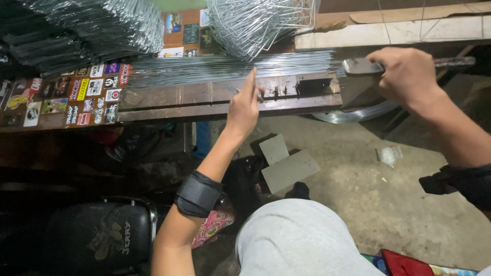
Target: Bending and shaping metal wires using a workbench fixture to create wire frames.
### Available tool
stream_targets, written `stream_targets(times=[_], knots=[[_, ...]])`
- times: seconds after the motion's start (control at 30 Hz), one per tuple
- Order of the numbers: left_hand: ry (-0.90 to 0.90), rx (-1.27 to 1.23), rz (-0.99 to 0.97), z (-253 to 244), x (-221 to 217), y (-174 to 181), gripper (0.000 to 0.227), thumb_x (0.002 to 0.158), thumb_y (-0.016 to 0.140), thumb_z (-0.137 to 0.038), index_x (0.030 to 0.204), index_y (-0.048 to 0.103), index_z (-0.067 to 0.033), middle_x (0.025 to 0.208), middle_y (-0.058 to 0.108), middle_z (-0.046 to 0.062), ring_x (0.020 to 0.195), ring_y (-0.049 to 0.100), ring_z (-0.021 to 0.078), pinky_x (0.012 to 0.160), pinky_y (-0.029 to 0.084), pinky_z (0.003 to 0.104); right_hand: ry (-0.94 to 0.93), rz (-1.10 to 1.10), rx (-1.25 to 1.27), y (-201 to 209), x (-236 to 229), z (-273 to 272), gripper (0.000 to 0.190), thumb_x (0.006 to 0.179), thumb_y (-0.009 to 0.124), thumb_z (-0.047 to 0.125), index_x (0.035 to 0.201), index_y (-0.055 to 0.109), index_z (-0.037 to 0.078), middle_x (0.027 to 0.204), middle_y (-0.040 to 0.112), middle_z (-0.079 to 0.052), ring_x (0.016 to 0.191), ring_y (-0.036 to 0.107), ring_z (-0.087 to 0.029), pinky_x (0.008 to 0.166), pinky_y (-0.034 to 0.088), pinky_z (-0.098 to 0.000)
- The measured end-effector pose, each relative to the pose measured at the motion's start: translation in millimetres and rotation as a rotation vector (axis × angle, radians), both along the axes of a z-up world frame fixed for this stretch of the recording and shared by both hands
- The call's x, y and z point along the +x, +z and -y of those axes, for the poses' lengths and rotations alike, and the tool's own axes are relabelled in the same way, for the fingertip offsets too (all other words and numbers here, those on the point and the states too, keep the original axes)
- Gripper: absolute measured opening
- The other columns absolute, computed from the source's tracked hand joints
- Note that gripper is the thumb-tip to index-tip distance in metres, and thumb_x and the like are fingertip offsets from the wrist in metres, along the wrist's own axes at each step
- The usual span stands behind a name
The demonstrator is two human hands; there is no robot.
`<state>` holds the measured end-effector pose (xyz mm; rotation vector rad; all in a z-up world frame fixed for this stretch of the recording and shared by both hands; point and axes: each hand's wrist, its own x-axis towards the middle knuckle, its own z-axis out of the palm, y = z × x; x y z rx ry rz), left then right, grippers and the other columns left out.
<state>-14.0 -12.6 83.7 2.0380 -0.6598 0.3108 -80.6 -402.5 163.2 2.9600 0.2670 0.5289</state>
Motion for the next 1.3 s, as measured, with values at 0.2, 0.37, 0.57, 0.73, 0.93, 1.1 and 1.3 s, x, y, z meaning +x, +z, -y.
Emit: stream_targets(times=[0.2, 0.37, 0.57, 0.73, 0.93, 1.1, 1.3], knots=[[-0.017, 0.087, -0.376, 2, -23, -20, 0.066, 0.102, 0.053, -0.008, 0.162, 0.026, -0.0117, 0.097, 0.076, 0.013, 0.068, 0.074, 0.0213, 0.071, 0.059, 0.036, -0.068, -0.178, 0.037, -53, 27, 1, 0.044, 0.075, 0.082, 0.027, 0.118, 0.077, 0.021, 0.095, 0.078, -0.009, 0.081, 0.075, -0.028, 0.066, 0.058, -0.0424], [0.014, 0.095, -0.486, 4, -19, -31, 0.060, 0.100, 0.053, -0.008, 0.157, 0.036, -0.0113, 0.097, 0.077, 0.013, 0.067, 0.075, 0.0199, 0.072, 0.059, 0.035, -0.116, -0.251, 0.051, -75, 46, 1, 0.041, 0.077, 0.080, 0.026, 0.118, 0.077, 0.022, 0.096, 0.076, -0.015, 0.089, 0.074, -0.035, 0.074, 0.059, -0.0472], [0.074, 0.199, -0.415, 0, -18, -27, 0.054, 0.095, 0.060, -0.014, 0.149, 0.051, -0.0115, 0.099, 0.077, 0.013, 0.080, 0.074, 0.0273, 0.077, 0.058, 0.040, -0.198, -0.347, 0.165, -102, 65, 9, 0.041, 0.079, 0.072, 0.022, 0.120, 0.078, 0.022, 0.100, 0.075, -0.020, 0.093, 0.072, -0.041, 0.081, 0.059, -0.0506], [0.205, 0.315, -0.315, -2, -18, -30, 0.041, 0.098, 0.065, -0.024, 0.138, 0.064, -0.0153, 0.127, 0.071, 0.011, 0.117, 0.064, 0.0330, 0.097, 0.052, 0.047, -0.250, -0.439, 0.296, -88, 70, 2, 0.044, 0.080, 0.071, 0.022, 0.123, 0.077, 0.023, 0.106, 0.075, -0.022, 0.099, 0.071, -0.043, 0.088, 0.057, -0.0519], [0.278, 0.433, 0.145, -4, -2, -55, 0.046, 0.095, 0.072, -0.027, 0.139, 0.064, -0.0160, 0.170, 0.020, 0.012, 0.157, 0.015, 0.0460, 0.119, 0.021, 0.067, -0.269, -0.501, 0.289, -102, 87, 8, 0.044, 0.080, 0.073, 0.022, 0.123, 0.077, 0.019, 0.110, 0.075, -0.022, 0.105, 0.070, -0.044, 0.091, 0.056, -0.0525], [0.201, 0.463, -0.005, 2, 1, -59, 0.040, 0.099, 0.065, -0.023, 0.138, 0.066, -0.0238, 0.170, 0.008, 0.014, 0.155, 0.004, 0.0484, 0.116, 0.006, 0.072, -0.231, -0.525, 0.328, -107, 90, 15, 0.046, 0.079, 0.073, 0.022, 0.125, 0.076, 0.017, 0.110, 0.075, -0.021, 0.106, 0.070, -0.044, 0.092, 0.056, -0.0517], [0.170, 0.514, -0.067, 2, 4, -51, 0.044, 0.099, 0.063, -0.032, 0.141, 0.062, -0.0225, 0.168, 0.018, 0.013, 0.154, 0.013, 0.0449, 0.116, 0.003, 0.075, -0.168, -0.521, 0.271, -97, 90, 20, 0.046, 0.079, 0.075, 0.024, 0.124, 0.076, 0.015, 0.110, 0.073, -0.024, 0.105, 0.068, -0.045, 0.091, 0.055, -0.0524]])
